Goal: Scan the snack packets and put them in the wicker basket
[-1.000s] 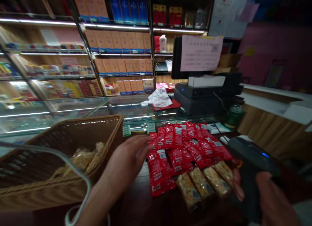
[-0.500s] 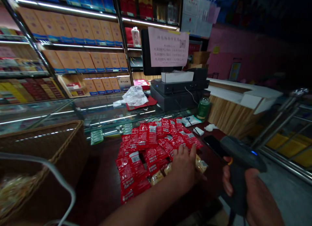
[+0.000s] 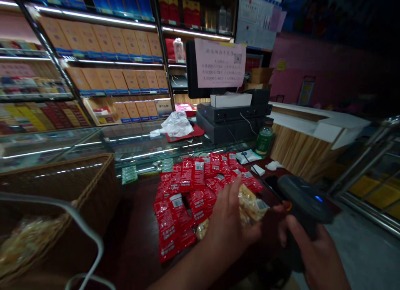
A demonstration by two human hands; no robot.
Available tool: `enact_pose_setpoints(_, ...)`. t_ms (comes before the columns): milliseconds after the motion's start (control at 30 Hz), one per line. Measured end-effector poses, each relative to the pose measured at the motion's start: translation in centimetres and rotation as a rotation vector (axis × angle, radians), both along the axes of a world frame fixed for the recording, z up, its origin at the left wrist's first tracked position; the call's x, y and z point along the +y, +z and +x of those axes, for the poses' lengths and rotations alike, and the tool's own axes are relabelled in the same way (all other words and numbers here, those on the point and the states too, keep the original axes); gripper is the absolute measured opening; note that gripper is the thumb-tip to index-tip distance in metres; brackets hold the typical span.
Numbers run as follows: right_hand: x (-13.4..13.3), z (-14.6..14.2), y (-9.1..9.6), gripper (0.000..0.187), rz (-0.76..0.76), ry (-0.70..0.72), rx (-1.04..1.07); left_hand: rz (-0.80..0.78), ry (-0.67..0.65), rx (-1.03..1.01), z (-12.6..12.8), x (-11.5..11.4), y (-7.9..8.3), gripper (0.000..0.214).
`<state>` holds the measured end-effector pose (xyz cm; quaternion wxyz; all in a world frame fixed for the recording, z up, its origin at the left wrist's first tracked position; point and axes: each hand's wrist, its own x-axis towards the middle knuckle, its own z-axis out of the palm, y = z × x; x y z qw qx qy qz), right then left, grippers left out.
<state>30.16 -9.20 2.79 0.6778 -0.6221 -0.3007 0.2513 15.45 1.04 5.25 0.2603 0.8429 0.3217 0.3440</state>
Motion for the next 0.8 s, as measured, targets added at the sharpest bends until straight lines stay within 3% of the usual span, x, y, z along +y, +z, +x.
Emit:
enact_pose_setpoints(167,1.5,-3.7,-0.4,0.065,-0.31,0.191,0.032,-0.073,0.034,-0.215,-5.9,-1.7,-0.1,0.107)
enact_pose_setpoints(267,1.9,-6.8,0.2,0.053,-0.307,0.252,0.038,-0.407,0.077,-0.476,-9.1,-2.0,-0.2,0.1)
enact_pose_setpoints(367,2.2,-9.5,0.8,0.039,-0.241,0.272,0.041,-0.778,0.092,-0.755,-11.9,-1.9,0.2,0.063)
enact_pose_setpoints(433,2.5,-10.8,0.8,0.039,-0.23,0.287,0.064,-0.904,0.113,-0.83,-13.6,-1.8,0.4,0.045)
enact_pose_setpoints(633,3.8,-12.5,-0.9,0.035,-0.236,0.399,-0.021,-0.982,0.229,-0.923,-16.7,-2.3,0.5,0.039)
enact_pose_setpoints(800,4.4,-12.8,-0.4,0.037,-0.198,0.496,-0.145,-0.861,0.356,-0.97,-18.0,-1.9,1.0,0.031)
